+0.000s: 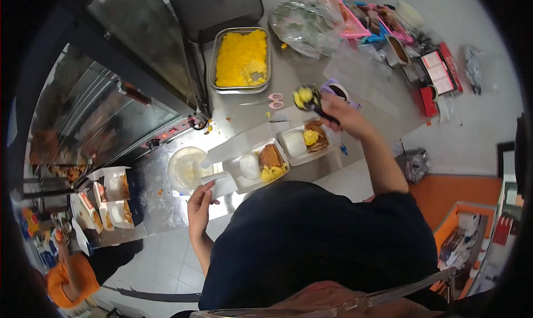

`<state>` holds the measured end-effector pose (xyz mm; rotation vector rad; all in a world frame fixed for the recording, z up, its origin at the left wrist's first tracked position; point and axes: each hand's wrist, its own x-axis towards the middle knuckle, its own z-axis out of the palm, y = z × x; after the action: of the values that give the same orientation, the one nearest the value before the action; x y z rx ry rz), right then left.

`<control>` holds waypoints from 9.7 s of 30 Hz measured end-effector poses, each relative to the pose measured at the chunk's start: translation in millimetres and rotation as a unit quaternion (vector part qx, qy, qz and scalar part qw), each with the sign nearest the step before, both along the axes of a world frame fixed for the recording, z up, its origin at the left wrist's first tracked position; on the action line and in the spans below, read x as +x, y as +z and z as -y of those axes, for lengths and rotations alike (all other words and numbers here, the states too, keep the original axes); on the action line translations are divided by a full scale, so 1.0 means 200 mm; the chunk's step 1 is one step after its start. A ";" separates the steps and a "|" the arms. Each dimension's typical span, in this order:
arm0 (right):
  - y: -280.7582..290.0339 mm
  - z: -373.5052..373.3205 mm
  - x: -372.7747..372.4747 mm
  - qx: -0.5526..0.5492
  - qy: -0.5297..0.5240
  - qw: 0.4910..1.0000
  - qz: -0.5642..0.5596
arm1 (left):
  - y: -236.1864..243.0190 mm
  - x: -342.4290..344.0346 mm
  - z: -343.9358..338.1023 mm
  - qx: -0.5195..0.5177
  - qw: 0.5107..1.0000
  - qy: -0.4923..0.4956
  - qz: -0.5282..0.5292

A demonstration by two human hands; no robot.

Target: The person scoops food into containers, labels a box with a pen, seals boxes with tape, and places them into a plastic bag.

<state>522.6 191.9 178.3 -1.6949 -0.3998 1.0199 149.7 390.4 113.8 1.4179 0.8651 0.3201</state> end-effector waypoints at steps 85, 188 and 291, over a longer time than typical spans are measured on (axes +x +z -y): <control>-0.16 -0.47 0.01 0.166 0.159 0.973 -0.023 | -0.04 -0.14 0.52 0.122 0.975 0.159 -0.092; 0.13 -0.59 1.39 0.027 0.037 0.771 0.635 | 0.19 0.17 0.82 0.223 0.943 0.246 0.017; -1.08 0.38 3.01 0.057 0.299 0.762 0.572 | -0.68 2.47 1.95 0.057 0.973 0.211 -0.076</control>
<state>1124.5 116.6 -37.1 -1.9476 -1.8490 0.1918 644.2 0.3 -21.5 1.3672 1.2947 0.5962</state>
